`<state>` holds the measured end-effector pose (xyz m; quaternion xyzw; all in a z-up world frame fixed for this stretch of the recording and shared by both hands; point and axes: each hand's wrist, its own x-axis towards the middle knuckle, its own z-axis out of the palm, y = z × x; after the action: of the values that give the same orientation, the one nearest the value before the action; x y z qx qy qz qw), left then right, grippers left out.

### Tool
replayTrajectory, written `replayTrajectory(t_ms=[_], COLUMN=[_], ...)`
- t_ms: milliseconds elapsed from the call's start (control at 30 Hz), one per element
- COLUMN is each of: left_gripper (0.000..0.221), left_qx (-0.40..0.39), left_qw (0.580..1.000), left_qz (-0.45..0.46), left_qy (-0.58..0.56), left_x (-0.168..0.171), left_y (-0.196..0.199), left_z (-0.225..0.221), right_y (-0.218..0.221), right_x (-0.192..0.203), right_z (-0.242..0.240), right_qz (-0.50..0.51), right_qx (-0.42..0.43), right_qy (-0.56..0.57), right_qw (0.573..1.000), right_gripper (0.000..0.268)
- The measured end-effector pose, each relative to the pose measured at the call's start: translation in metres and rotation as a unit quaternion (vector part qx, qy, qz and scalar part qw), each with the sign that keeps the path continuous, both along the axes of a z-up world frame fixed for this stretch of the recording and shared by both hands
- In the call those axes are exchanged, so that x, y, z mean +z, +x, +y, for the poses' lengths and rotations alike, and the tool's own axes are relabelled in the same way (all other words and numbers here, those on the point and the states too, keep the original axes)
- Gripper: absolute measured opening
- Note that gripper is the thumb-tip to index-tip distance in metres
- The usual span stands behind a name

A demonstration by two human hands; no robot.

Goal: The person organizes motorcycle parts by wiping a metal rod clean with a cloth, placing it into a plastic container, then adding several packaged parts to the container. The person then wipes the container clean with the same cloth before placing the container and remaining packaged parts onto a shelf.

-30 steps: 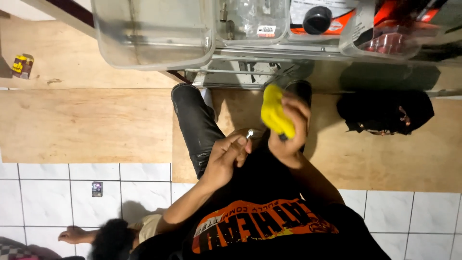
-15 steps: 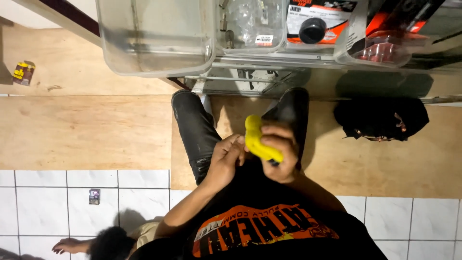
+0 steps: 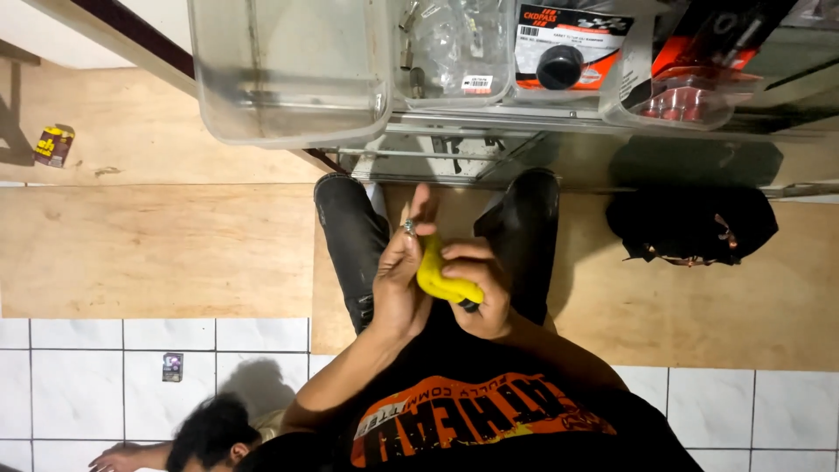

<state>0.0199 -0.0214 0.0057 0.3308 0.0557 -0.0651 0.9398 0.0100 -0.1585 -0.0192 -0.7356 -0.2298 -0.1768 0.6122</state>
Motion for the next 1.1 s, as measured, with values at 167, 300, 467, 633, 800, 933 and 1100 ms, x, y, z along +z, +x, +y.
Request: replayTrajectory(t_ms=[167, 300, 467, 633, 800, 933, 1100], left_gripper=[0.026, 0.020, 0.020, 0.021, 0.020, 0.020, 0.031], left_qx=[-0.028, -0.059, -0.023, -0.038, -0.028, -0.022, -0.067], left_qw=[1.000, 0.998, 0.998, 0.998, 0.996, 0.997, 0.984], left_qz=[-0.007, -0.021, -0.048, 0.040, -0.074, -0.007, 0.056], left_qy=[-0.007, -0.022, 0.014, -0.029, 0.036, 0.079, 0.154], left_x=[-0.017, -0.019, -0.012, 0.004, -0.030, -0.029, -0.014], left_y=[-0.005, -0.008, 0.003, 0.005, 0.001, 0.004, 0.018], left_z=[0.006, -0.001, 0.011, 0.010, 0.003, 0.019, 0.030], right_y=[0.011, 0.010, 0.006, 0.007, -0.005, -0.001, 0.003], right_x=[0.003, 0.004, 0.001, 0.000, -0.023, -0.023, -0.056], right_z=[-0.032, -0.026, -0.023, -0.025, -0.016, -0.022, -0.041], right_qz=[0.113, 0.091, 0.060, 0.100, 0.074, 0.022, 0.206], right_qx=[0.055, -0.034, 0.074, 0.058, 0.061, 0.117, 0.067], right_qy=[0.025, 0.043, -0.016, 0.042, 0.064, -0.053, 0.095], right_qw=[0.992, 0.994, 0.995, 0.992, 0.993, 0.991, 0.972], right_gripper=[0.030, 0.030, 0.028, 0.028, 0.031, 0.030, 0.042])
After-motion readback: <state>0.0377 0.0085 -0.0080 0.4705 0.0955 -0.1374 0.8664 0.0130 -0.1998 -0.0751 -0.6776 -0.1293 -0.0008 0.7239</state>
